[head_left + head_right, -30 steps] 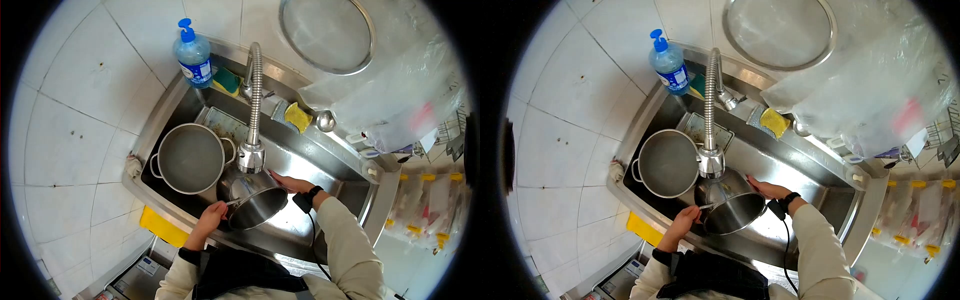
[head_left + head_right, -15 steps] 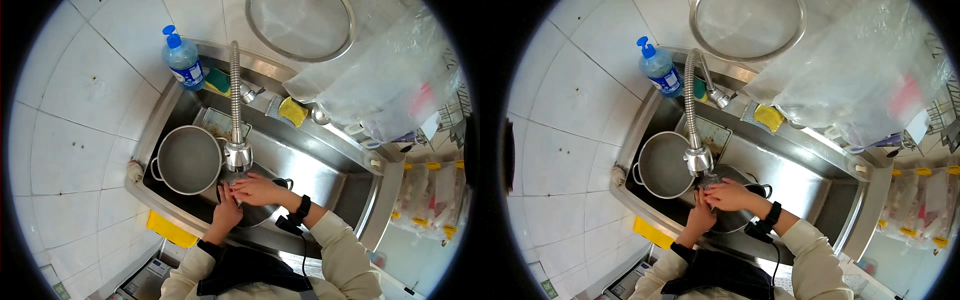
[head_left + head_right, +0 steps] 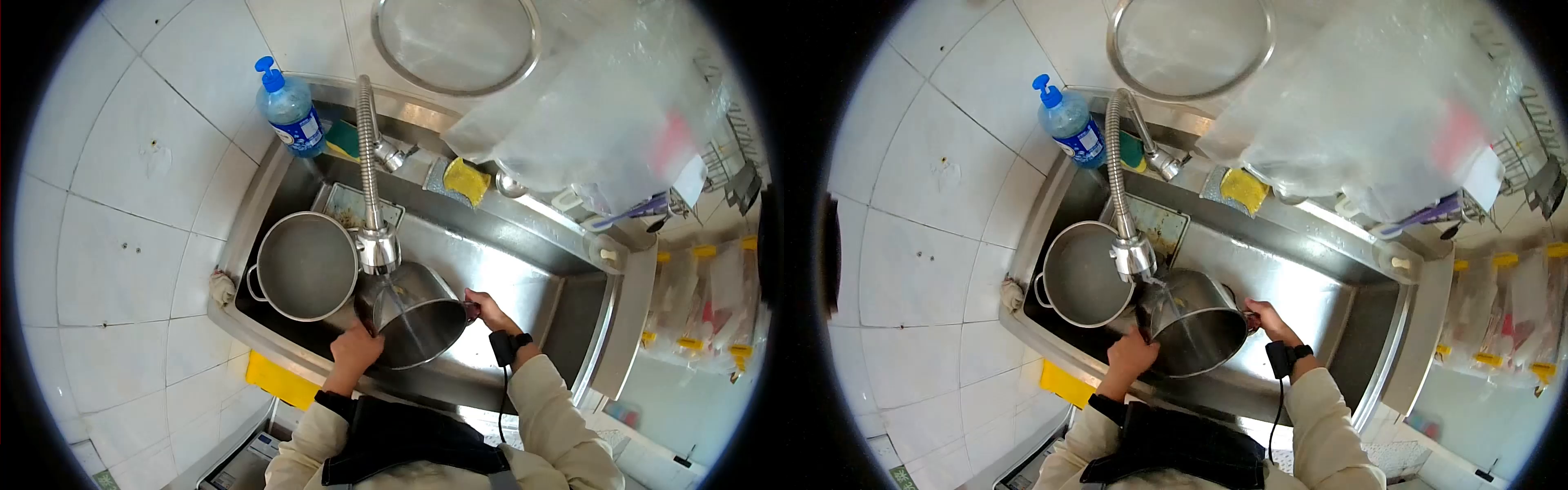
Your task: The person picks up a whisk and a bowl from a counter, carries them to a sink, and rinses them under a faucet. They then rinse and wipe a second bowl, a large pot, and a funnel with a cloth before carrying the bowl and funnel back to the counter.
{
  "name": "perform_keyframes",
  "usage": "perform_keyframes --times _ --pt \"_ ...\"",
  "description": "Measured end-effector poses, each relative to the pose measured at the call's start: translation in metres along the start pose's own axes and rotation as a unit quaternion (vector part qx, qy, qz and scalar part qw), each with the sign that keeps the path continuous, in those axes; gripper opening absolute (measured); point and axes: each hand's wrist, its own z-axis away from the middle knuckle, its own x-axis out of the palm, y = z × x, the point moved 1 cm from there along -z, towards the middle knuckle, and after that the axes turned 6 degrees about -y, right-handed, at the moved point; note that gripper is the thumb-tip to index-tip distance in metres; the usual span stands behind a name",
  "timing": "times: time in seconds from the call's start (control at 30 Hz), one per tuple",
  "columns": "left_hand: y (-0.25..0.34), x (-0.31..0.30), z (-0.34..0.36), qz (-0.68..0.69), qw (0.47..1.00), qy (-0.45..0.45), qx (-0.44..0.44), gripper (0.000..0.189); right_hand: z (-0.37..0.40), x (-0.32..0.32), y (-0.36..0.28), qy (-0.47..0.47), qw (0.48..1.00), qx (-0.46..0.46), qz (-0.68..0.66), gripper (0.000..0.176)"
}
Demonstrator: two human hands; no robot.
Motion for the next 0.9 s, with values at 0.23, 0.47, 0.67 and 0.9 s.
perform_keyframes --times 0.23,0.47,0.67,0.9 --pt "-0.025 0.003 0.002 0.102 0.982 0.1 0.126 0.038 0.062 0.057 -0.073 0.166 0.952 -0.21 0.151 0.026" --pt "-0.048 0.029 0.041 0.307 0.925 -0.005 0.223 0.025 0.144 0.108 -0.121 0.224 0.764 -0.446 0.409 0.027" --pt "-0.041 0.065 0.011 0.472 0.834 0.025 0.287 0.022 0.152 0.153 -0.175 0.178 0.6 -0.59 0.51 0.024" --pt "-0.041 0.061 0.014 0.469 0.852 0.073 0.221 0.032 0.105 0.165 -0.211 0.135 0.581 -0.615 0.515 0.026"
